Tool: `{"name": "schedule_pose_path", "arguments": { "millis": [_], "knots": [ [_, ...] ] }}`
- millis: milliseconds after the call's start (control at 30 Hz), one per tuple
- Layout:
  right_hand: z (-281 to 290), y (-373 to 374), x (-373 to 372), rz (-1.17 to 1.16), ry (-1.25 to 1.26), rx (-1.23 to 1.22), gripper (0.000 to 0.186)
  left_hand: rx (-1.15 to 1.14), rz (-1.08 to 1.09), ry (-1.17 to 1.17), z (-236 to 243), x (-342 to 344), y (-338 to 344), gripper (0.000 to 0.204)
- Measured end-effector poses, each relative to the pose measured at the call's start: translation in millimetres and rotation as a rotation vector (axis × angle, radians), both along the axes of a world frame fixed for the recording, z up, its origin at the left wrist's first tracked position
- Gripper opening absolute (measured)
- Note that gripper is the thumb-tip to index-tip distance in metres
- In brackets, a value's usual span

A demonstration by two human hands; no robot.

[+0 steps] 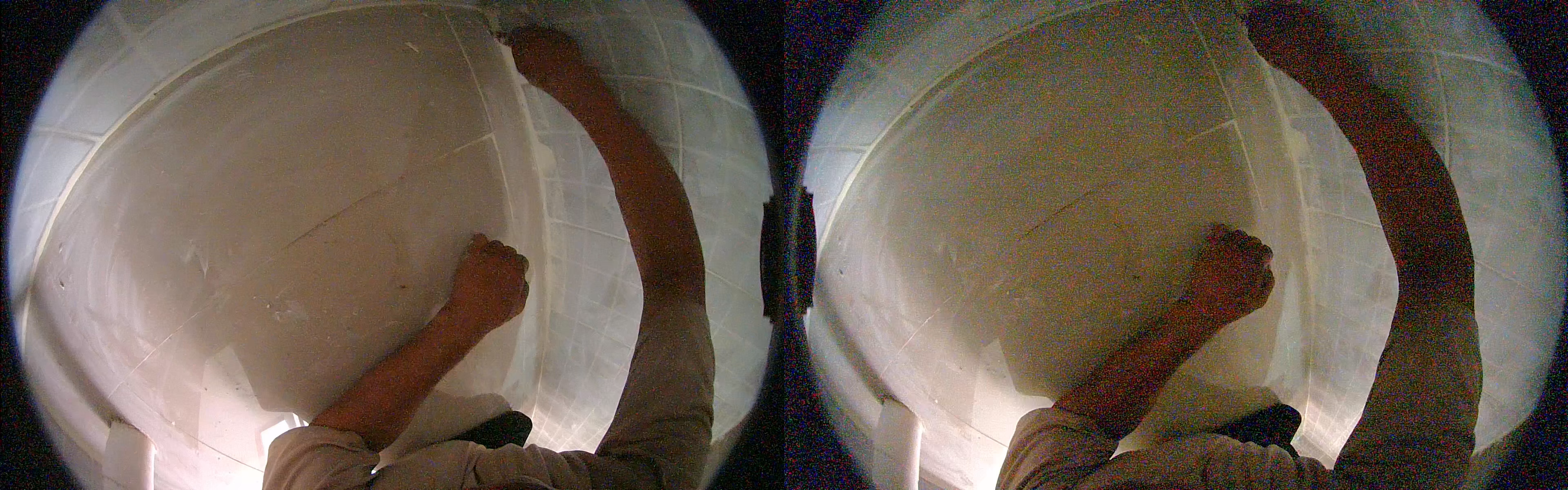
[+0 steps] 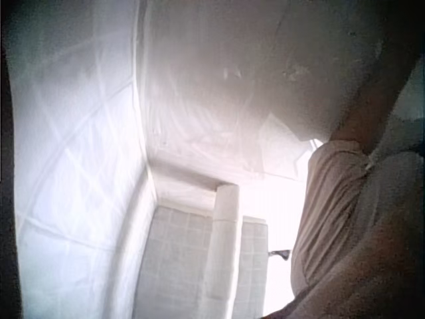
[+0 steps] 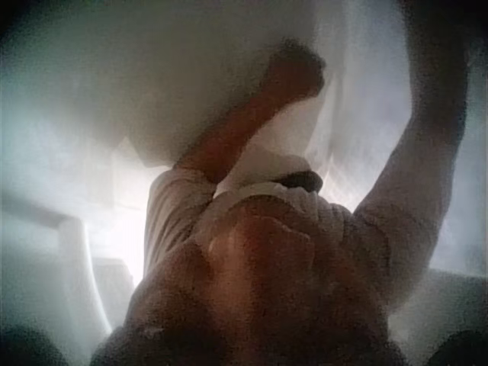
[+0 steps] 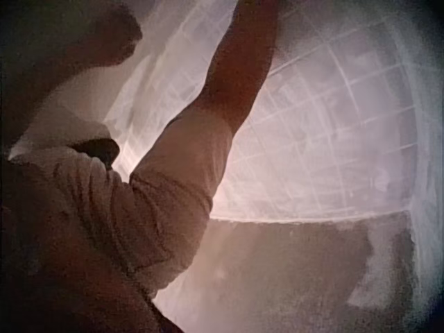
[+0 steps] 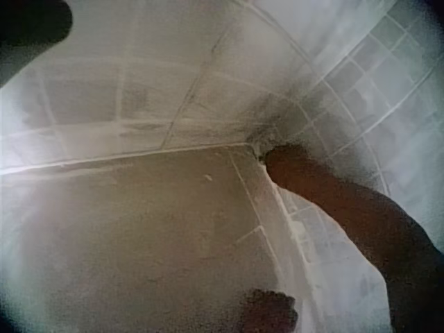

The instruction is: The person applies white grout to the joints between wall tiles using a putty knife and a pink spreading tool, then wipes excess material from the tiles.

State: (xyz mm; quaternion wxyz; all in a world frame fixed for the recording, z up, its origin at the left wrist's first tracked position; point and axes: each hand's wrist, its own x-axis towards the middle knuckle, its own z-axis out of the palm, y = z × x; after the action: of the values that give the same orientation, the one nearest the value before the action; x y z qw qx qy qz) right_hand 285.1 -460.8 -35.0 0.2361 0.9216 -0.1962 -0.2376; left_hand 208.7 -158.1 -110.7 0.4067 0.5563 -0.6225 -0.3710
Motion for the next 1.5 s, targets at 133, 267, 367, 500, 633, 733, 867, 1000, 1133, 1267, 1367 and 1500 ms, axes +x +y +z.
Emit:
{"name": "schedule_pose_path", "arguments": {
  "millis": [133, 267, 367, 500, 633, 733, 867, 1000, 1133, 1267, 1367, 1500],
  "knots": [
    [9, 8, -29, -0.133, 0.103, -0.001, 0.029, -0.003, 0.077, 0.099, 14, 9, -3, 0.017],
    [2, 51, -58, -0.202, 0.127, -0.089, 0.029, -0.024, 0.298, 0.138, 13, 19, -3, 0.015],
    [4, 82, -92, -0.249, 0.181, -0.085, 0.029, 0.019, 0.418, 0.146, 18, 26, -1, 0.014],
    [18, 96, -98, -0.215, 0.237, -0.064, 0.032, -0.029, 0.476, 0.196, 18, 25, -1, 0.011],
    [14, 87, -85, -0.247, 0.120, -0.112, 0.030, -0.066, 0.515, 0.208, 25, 24, -2, 0.012],
    [9, 98, -84, -0.293, 0.290, -0.090, 0.027, -0.061, 0.531, 0.223, 23, 23, -2, 0.012],
    [20, 68, -48, -0.174, -0.015, -0.006, 0.028, -0.123, 0.615, 0.201, 20, 19, -2, 0.011],
    [8, 27, -20, 0.350, 0.015, -0.304, 0.035, -0.117, 0.655, 0.296, 26, 26, -7, 0.016],
    [33, 71, -28, 0.255, 0.279, -0.303, 0.032, -0.270, 0.820, 0.252, 1, 19, -18, 0.025],
    [-11, 84, -93, 0.042, 0.022, -0.285, 0.031, -0.162, 0.834, 0.343, -18, 13, -26, 0.028],
    [-25, 113, -146, -0.048, -0.001, -0.245, 0.035, -0.174, 0.801, 0.303, -18, 25, -19, 0.028],
    [-26, 159, -202, -0.156, -0.016, -0.135, 0.044, -0.077, 0.788, 0.532, -15, 34, -9, 0.030]
  ]
}}
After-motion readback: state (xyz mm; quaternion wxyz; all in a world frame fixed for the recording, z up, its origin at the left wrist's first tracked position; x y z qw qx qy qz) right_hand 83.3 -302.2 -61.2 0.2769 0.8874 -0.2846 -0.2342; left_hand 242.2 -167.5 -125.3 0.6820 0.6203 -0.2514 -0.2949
